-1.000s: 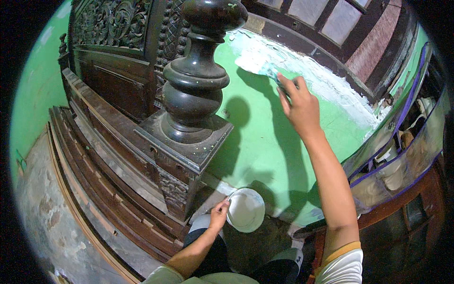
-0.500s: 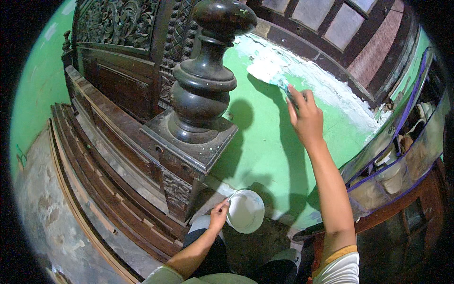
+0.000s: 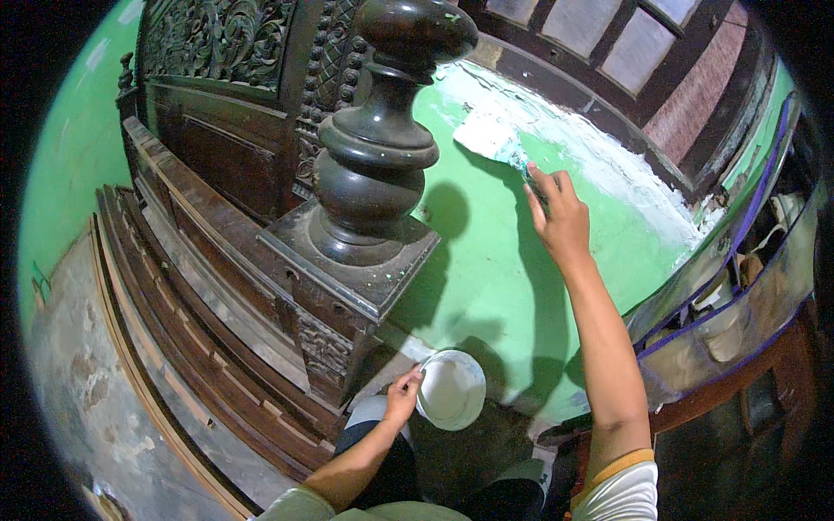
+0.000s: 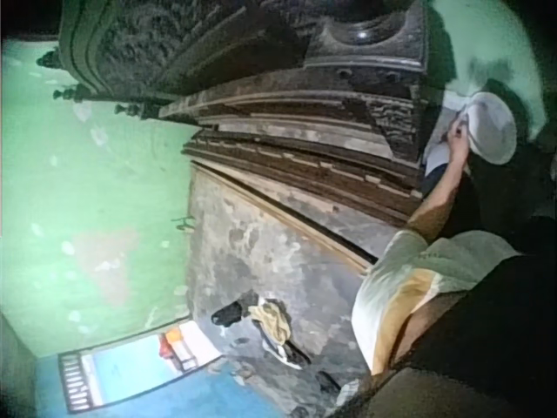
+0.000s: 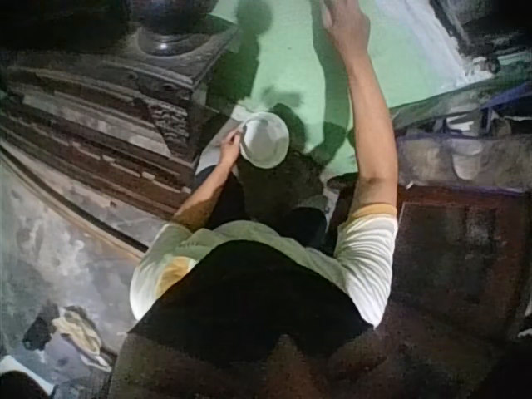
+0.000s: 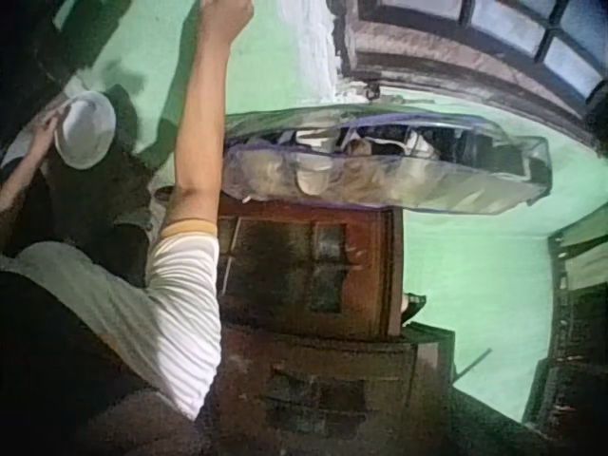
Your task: The person applies white plaster to a green wall using a putty knife. They repeatedly scoop plaster from a white bucket and spread it onto the wall surface near a wooden staircase.
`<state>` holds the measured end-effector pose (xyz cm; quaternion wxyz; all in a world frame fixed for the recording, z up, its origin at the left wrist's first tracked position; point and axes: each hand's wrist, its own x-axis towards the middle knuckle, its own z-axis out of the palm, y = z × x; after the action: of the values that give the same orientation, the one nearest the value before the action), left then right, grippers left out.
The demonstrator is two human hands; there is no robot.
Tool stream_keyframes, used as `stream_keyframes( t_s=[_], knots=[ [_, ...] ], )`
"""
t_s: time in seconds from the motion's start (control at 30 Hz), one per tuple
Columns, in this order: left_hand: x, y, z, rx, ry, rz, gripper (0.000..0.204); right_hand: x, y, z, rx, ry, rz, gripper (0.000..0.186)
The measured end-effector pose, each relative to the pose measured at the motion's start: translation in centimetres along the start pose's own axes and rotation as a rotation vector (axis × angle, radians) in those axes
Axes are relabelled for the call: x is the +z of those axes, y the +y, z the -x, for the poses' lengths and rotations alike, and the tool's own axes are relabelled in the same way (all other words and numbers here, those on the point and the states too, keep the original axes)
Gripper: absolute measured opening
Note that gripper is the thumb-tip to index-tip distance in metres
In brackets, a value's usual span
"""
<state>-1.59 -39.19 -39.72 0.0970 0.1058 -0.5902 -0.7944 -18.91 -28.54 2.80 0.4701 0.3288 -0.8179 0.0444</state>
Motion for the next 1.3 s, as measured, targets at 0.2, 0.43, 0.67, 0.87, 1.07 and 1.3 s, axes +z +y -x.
stream_keyframes(
  t_s=[0.2, 0.43, 0.67, 0.87, 1.07, 1.3],
  knots=[
    [0.3, 1.5, 0.5, -0.072, -0.023, -0.104, 0.038, 1.4, -1.8, -4.9, -0.065, 0.095, 0.035, 0.035],
    [0.1, 1.0, 0.6, -0.089, -0.017, -0.052, 0.04, 1.6, -0.6, 1.0, 0.058, 0.039, 0.15, 0.04],
    [0.5, 1.6, 0.4, -0.107, -0.016, -0.074, 0.038, 2.0, -1.9, -1.6, -0.002, 0.18, 0.086, 0.04],
    [0.0, 2.3, 0.6, -0.116, -0.012, -0.104, 0.037, 0.9, 0.5, 1.8, 0.081, 0.04, 0.166, 0.041],
    [0.4, 0.3, 0.1, -0.044, 0.004, 0.009, 0.037, 1.7, -4.9, 3.9, 0.31, 0.177, -0.127, 0.044],
    [0.4, 0.8, 0.6, -0.031, -0.013, -0.04, 0.037, 10.2, -12.4, 1.3, 0.497, 0.228, -0.451, 0.046]
  ],
)
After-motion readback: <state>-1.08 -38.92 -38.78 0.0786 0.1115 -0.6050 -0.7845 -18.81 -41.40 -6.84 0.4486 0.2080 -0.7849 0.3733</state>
